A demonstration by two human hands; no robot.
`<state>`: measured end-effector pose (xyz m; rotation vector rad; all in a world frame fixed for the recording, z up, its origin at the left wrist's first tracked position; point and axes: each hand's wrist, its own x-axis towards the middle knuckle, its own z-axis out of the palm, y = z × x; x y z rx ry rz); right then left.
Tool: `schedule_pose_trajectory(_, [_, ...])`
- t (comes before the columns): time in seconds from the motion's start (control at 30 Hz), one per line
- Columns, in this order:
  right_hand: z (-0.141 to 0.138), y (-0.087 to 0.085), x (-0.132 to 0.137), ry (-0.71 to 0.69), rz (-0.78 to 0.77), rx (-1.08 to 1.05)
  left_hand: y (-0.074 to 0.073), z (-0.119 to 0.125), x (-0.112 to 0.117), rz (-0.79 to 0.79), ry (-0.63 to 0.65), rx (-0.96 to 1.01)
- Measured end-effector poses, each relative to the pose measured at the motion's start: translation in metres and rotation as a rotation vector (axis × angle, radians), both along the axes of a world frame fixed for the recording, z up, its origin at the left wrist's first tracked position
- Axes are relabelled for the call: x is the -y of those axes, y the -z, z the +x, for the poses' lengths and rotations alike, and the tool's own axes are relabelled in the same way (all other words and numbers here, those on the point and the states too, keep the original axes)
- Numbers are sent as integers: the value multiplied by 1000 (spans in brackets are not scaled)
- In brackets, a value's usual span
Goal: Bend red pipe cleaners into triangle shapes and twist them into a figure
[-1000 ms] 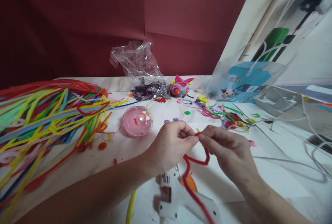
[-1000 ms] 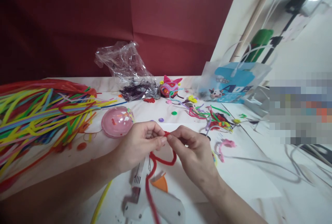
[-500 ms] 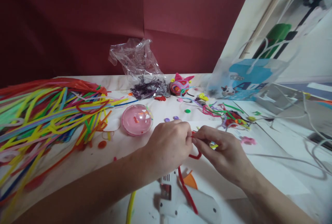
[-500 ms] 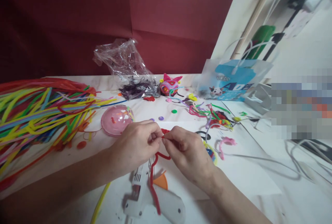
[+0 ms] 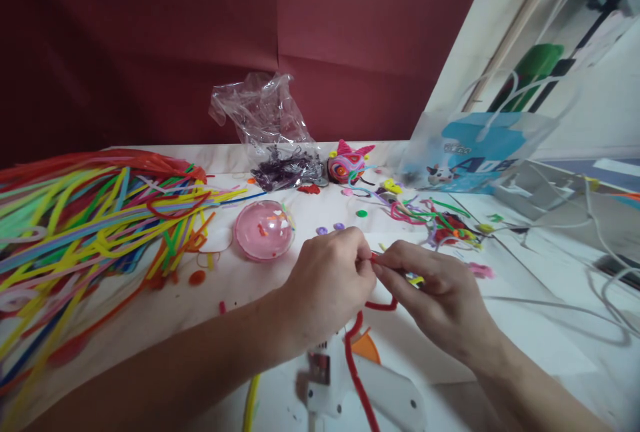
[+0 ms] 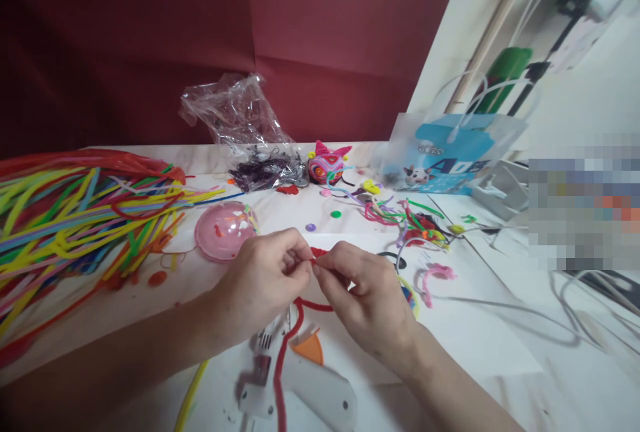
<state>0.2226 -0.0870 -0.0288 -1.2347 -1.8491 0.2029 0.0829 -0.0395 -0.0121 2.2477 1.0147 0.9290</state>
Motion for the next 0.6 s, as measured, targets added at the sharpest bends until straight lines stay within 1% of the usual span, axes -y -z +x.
schedule_pose_trajectory(0.07, [0, 0, 2, -10, 38, 40, 2, 2, -1, -89, -16, 89])
schedule_pose_trajectory(0.17, [-1, 2, 3, -3, 78, 89, 5, 4, -3, -265, -19, 201])
schedule_pose_trajectory(0.27, [-1, 4, 2, 35, 70, 55, 6, 4, -4, -366, 2, 251])
schedule_pose_trajectory(0.33, [-2, 5, 1, 60, -10, -58, 5, 3, -5, -387, 23, 277])
schedule_pose_trajectory(0.4, [-3, 5, 0, 67, -146, -239, 3, 1, -7, -394, 36, 315])
schedule_pose_trajectory(0.5, [-4, 4, -3, 46, -357, -500, -2, -3, -12, -401, 15, 381])
schedule_pose_trajectory(0.6, [-3, 5, -6, 14, -467, -658, -8, -4, -16, -457, 9, 418])
